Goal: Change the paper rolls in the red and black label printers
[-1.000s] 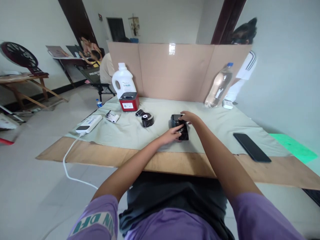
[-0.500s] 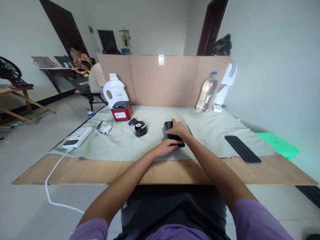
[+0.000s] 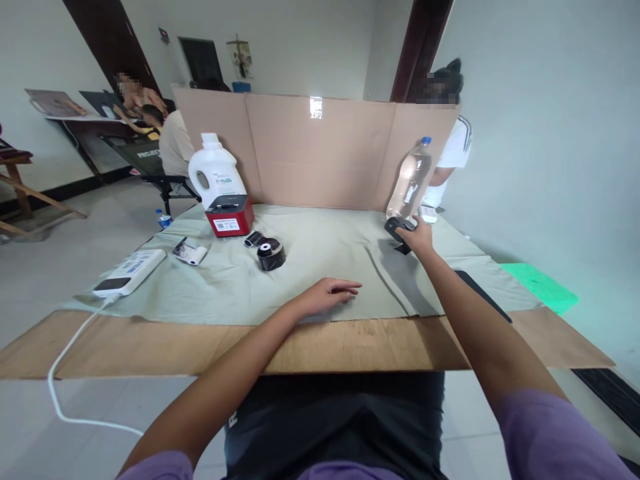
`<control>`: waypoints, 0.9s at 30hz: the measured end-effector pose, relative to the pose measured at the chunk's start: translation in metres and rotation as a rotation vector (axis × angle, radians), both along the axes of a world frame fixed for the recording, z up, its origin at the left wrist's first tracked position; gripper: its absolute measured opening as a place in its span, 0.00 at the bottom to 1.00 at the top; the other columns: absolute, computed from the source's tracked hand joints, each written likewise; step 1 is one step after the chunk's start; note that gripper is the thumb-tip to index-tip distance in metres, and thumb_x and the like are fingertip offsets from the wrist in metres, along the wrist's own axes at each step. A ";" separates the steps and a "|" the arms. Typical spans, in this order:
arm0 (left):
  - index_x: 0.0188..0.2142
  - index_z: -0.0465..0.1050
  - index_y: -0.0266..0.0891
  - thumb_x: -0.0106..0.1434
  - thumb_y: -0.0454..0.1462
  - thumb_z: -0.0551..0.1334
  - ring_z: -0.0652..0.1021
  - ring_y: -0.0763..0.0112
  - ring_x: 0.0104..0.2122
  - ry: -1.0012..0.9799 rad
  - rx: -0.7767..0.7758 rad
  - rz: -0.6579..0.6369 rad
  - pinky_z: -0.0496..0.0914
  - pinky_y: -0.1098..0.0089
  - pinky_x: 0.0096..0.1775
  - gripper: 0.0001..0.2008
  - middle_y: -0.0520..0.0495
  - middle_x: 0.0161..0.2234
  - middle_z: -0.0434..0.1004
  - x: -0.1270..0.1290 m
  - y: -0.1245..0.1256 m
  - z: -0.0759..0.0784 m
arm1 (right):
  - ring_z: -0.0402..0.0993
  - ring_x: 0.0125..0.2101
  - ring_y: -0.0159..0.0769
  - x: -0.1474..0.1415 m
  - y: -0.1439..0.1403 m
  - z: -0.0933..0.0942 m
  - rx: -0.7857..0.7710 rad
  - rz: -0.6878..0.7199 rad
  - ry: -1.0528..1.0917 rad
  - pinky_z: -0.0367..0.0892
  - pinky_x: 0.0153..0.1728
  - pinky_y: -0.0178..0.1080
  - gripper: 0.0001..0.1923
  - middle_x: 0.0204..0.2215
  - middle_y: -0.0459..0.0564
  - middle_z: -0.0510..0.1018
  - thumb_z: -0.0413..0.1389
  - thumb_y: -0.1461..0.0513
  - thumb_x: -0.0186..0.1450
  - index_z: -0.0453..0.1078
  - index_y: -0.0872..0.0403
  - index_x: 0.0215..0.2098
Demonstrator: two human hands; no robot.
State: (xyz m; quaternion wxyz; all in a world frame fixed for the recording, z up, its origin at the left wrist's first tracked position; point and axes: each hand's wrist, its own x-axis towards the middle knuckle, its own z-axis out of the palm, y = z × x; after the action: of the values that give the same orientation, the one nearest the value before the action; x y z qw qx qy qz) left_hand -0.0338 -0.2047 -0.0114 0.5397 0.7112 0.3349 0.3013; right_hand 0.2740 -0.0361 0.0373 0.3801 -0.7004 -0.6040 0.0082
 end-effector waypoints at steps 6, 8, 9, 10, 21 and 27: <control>0.59 0.73 0.38 0.65 0.42 0.64 0.80 0.66 0.42 -0.023 -0.024 0.021 0.71 0.63 0.50 0.23 0.35 0.52 0.80 0.000 0.002 0.000 | 0.70 0.51 0.53 0.005 0.021 -0.004 -0.101 -0.087 0.019 0.65 0.55 0.53 0.41 0.56 0.56 0.64 0.61 0.50 0.55 0.61 0.46 0.65; 0.59 0.73 0.38 0.65 0.42 0.63 0.80 0.67 0.41 -0.030 -0.026 0.023 0.71 0.63 0.50 0.23 0.36 0.52 0.80 0.000 0.003 -0.001 | 0.70 0.51 0.54 -0.001 0.031 -0.007 -0.120 -0.095 -0.014 0.64 0.55 0.55 0.40 0.56 0.56 0.63 0.60 0.50 0.55 0.60 0.45 0.65; 0.59 0.73 0.38 0.65 0.42 0.63 0.80 0.68 0.40 -0.031 -0.029 0.022 0.71 0.63 0.49 0.23 0.36 0.52 0.80 0.000 0.004 -0.001 | 0.70 0.52 0.55 -0.004 0.037 -0.009 -0.127 -0.102 -0.026 0.63 0.56 0.56 0.40 0.56 0.56 0.63 0.60 0.50 0.56 0.59 0.44 0.65; 0.59 0.73 0.38 0.65 0.42 0.63 0.80 0.68 0.40 -0.032 -0.034 0.021 0.72 0.63 0.49 0.23 0.36 0.52 0.80 0.000 0.004 -0.001 | 0.69 0.52 0.56 -0.006 0.042 -0.011 -0.133 -0.110 -0.032 0.63 0.56 0.56 0.40 0.56 0.56 0.62 0.60 0.50 0.56 0.58 0.43 0.66; 0.55 0.77 0.39 0.65 0.40 0.62 0.81 0.66 0.41 0.002 0.104 0.113 0.72 0.66 0.45 0.20 0.40 0.47 0.83 -0.011 0.008 0.005 | 0.59 0.59 0.69 -0.012 0.066 -0.033 -0.211 -0.196 -0.089 0.55 0.57 0.65 0.46 0.63 0.69 0.56 0.60 0.50 0.56 0.51 0.51 0.68; 0.45 0.79 0.35 0.59 0.46 0.67 0.80 0.69 0.32 -0.377 0.210 0.631 0.72 0.69 0.35 0.20 0.38 0.40 0.85 -0.068 0.032 0.035 | 0.52 0.64 0.65 -0.079 0.039 -0.013 -0.110 0.059 -0.320 0.49 0.61 0.63 0.40 0.68 0.64 0.54 0.57 0.50 0.62 0.55 0.53 0.68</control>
State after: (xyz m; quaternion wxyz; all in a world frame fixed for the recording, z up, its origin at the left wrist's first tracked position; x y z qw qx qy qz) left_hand -0.1014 -0.1731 0.0239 0.3968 0.5566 0.3995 0.6108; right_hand 0.1948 0.0030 0.0240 0.2397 -0.6944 -0.6759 -0.0594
